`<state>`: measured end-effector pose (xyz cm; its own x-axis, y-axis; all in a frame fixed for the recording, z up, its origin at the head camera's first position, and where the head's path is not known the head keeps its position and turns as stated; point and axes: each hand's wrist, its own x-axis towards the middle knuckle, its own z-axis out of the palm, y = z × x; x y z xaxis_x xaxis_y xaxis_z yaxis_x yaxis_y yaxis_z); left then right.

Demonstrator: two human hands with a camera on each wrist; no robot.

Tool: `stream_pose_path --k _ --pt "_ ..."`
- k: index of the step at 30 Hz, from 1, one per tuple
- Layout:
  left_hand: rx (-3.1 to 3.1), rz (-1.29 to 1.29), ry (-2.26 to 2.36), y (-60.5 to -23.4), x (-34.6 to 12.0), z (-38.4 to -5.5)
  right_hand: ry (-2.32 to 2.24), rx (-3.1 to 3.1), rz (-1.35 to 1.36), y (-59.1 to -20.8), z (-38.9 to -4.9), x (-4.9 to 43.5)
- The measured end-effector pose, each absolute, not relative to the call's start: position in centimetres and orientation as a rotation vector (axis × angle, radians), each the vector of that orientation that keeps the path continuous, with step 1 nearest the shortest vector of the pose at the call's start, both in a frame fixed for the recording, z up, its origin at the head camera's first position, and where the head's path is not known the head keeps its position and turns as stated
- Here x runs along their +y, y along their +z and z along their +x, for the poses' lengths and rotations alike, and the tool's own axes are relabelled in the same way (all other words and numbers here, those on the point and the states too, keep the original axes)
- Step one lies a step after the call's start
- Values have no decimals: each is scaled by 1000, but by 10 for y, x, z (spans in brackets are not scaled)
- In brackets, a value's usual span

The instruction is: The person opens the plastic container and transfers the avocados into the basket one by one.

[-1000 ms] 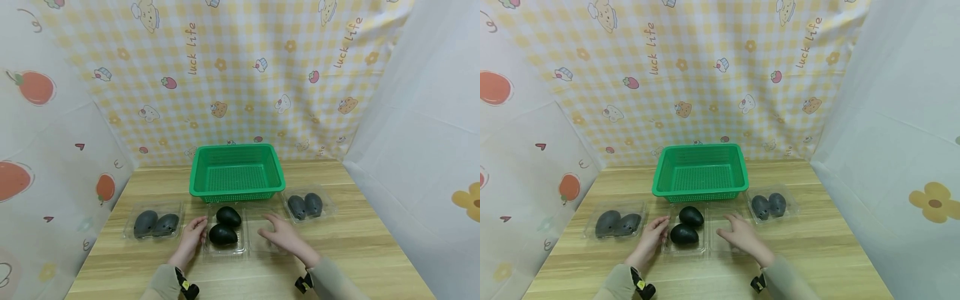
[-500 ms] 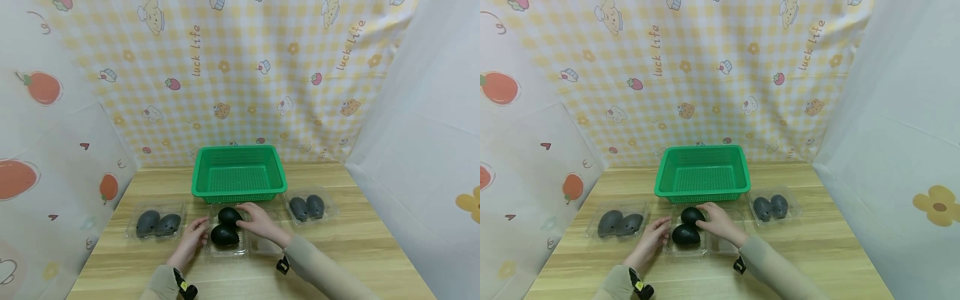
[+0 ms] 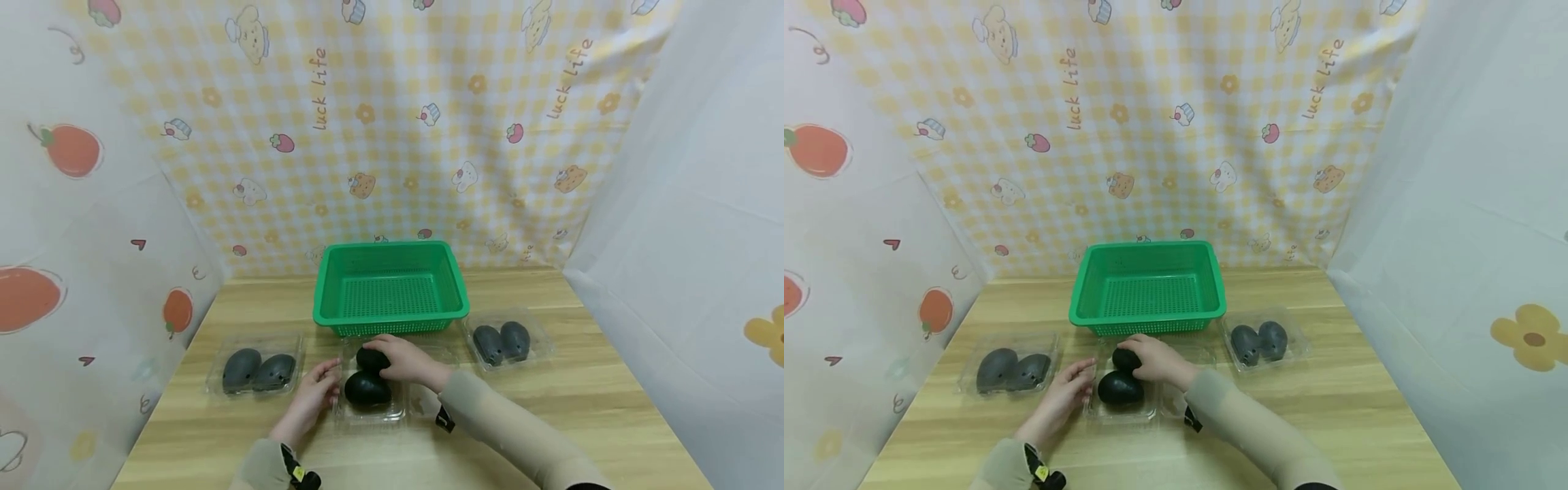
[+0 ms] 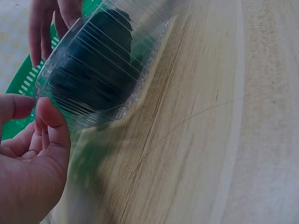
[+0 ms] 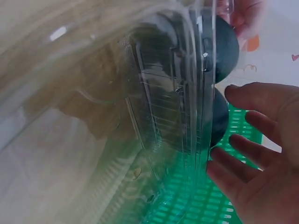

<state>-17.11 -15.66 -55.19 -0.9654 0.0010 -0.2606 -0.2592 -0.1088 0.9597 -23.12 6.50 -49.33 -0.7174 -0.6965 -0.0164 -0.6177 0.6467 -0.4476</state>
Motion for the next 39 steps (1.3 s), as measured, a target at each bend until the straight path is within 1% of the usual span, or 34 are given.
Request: stream_pose_path --k 15,31,39 --pt "1950 -274 2200 -549 -156 -171 -254 2737 -1239 -501 -237 55" --pt "1939 -265 2205 -551 -156 -173 -182 2746 -1215 -512 -238 47" --pt "1956 -254 2203 -553 -157 -170 -231 2736 -1231 -514 -238 45"
